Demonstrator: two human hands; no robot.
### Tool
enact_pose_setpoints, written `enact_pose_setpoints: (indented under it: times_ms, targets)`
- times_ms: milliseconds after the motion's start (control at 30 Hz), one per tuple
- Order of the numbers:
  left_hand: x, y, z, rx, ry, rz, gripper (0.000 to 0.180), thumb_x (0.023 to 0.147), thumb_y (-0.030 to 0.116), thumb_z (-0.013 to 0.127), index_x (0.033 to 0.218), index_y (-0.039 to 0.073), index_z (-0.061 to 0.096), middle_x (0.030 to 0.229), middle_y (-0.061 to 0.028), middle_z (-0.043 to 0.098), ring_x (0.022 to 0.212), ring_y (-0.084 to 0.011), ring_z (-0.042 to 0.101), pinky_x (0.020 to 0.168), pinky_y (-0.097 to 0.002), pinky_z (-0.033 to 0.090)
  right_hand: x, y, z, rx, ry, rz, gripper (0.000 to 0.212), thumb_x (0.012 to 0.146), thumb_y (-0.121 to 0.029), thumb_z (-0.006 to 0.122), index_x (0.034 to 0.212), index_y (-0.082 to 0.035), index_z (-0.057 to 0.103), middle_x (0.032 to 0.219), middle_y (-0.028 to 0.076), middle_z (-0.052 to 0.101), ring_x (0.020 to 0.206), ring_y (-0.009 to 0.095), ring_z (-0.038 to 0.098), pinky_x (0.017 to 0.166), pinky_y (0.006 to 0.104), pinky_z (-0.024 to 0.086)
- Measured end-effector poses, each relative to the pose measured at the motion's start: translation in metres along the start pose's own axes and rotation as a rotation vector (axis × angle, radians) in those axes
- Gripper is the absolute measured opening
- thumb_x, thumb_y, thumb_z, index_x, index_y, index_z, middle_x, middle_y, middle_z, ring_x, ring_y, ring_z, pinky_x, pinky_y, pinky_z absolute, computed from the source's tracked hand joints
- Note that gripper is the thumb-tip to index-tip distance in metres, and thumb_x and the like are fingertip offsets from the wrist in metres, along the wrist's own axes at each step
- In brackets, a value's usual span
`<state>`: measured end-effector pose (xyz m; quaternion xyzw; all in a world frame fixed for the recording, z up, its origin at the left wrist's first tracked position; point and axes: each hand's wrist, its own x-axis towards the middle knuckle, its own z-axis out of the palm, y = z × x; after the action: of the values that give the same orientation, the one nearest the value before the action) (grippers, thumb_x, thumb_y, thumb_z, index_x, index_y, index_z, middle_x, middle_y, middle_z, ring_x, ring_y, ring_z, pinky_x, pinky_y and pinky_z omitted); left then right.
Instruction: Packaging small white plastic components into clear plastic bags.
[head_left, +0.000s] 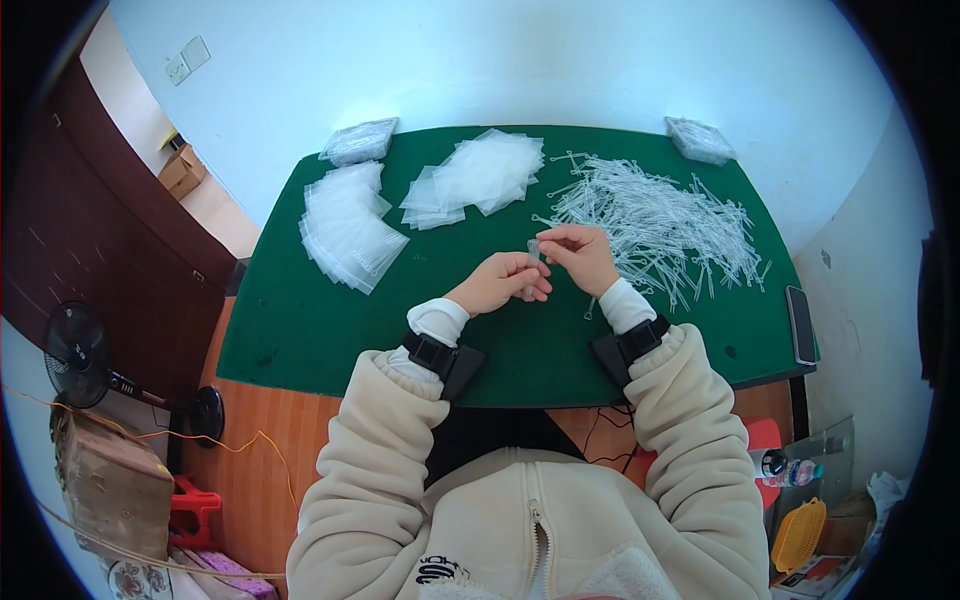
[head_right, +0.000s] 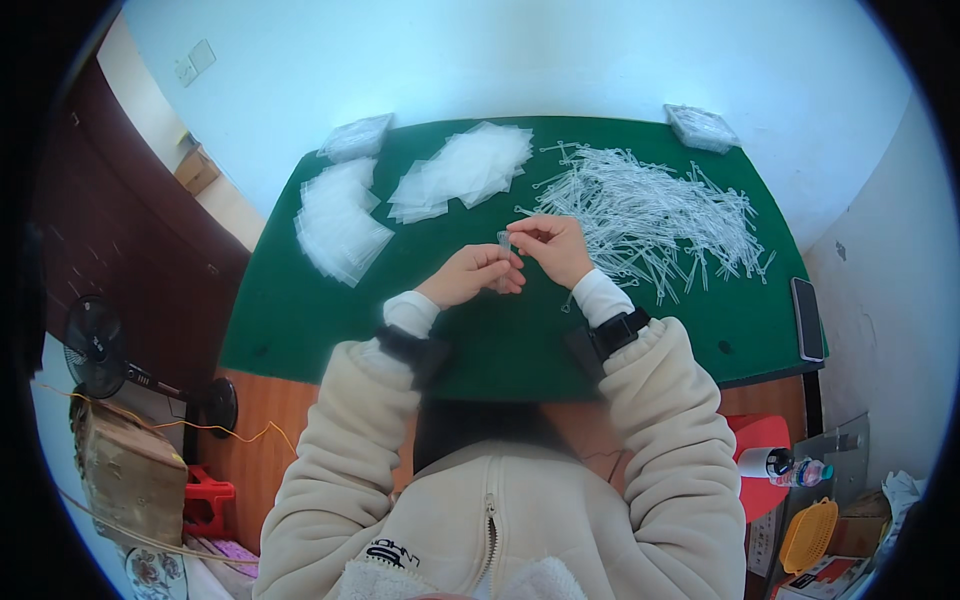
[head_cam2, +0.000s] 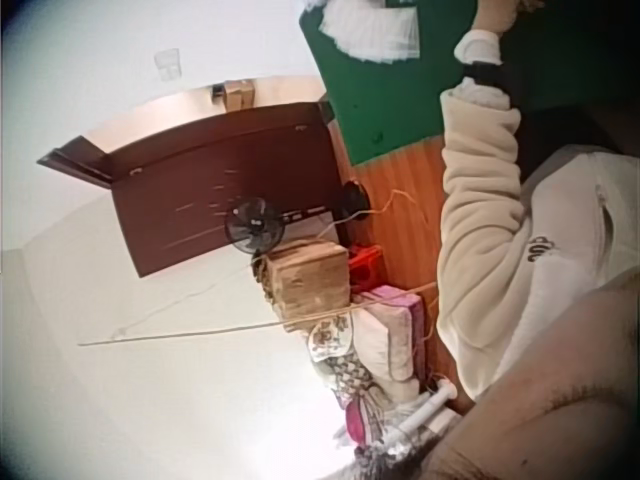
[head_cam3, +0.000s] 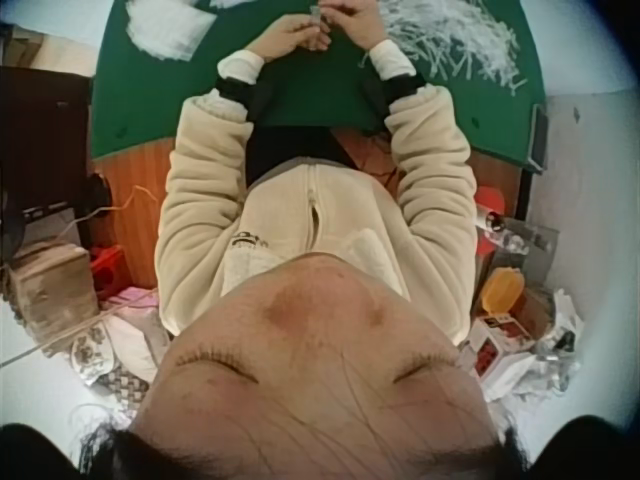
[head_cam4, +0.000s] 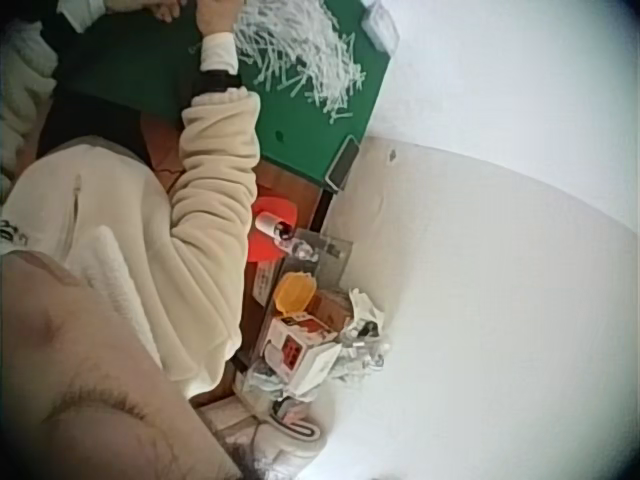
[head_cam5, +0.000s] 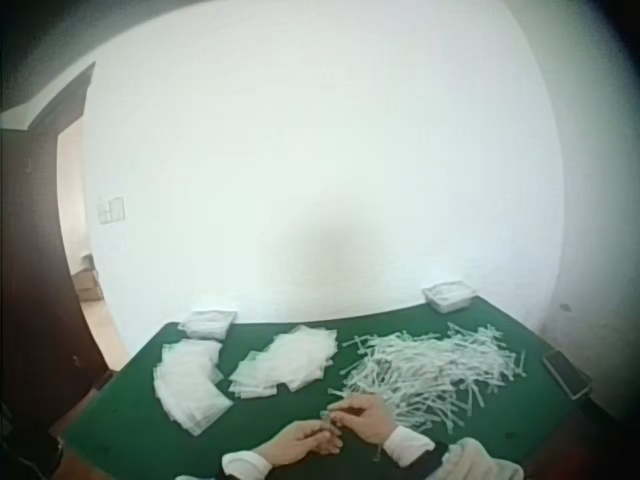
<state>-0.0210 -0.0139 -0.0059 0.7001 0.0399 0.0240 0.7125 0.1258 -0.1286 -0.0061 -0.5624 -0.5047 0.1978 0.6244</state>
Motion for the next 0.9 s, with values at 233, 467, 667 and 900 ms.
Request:
enact_pose_setpoints:
  times_ms: [233,467,667,900]
  targets:
    - [0.000,-0.001,0.000,0.143,0.013,0.087,0.018,0.091,0.011,0.043,0.100,-0.001,0.053,0.091,-0.0078,0.062,0.081,-0.0128,0.059,0.073,-0.0254,0.046,0.000,0.005,-0.001,0.109,-0.125,0.050,0.012,0.078,-0.003,0.062,0.089,0.000,0.063,0.075,0.003,0.063,0.065,0.007,0.057,0.058,0.0192,0.046]
    - [0.001,-0.005,0.000,0.135,-0.012,0.070,0.017,0.091,0.010,0.043,0.098,-0.001,0.053,0.089,-0.0072,0.061,0.081,-0.0128,0.058,0.073,-0.0256,0.046,0.000,-0.008,-0.015,-0.127,-0.184,0.080,0.014,0.073,-0.005,0.065,0.087,-0.001,0.062,0.072,0.004,0.062,0.063,0.009,0.057,0.058,0.0215,0.046]
    - [0.002,-0.002,-0.005,0.260,-0.099,0.120,0.017,0.091,0.011,0.043,0.098,0.000,0.054,0.089,-0.0052,0.060,0.085,-0.0123,0.057,0.077,-0.0246,0.045,-0.006,-0.030,-0.056,-0.672,-0.532,0.005,0.022,0.062,-0.006,0.070,0.083,-0.002,0.062,0.070,0.006,0.061,0.066,0.019,0.059,0.062,0.0308,0.047]
    - [0.003,-0.004,-0.003,0.284,-0.058,0.146,0.016,0.090,0.011,0.044,0.094,-0.001,0.054,0.085,-0.0057,0.060,0.079,-0.0124,0.057,0.071,-0.0243,0.046,-0.004,-0.012,-0.061,-0.940,-0.507,0.139,0.020,0.061,-0.009,0.069,0.079,-0.004,0.062,0.076,0.006,0.060,0.074,0.025,0.058,0.064,0.0331,0.046]
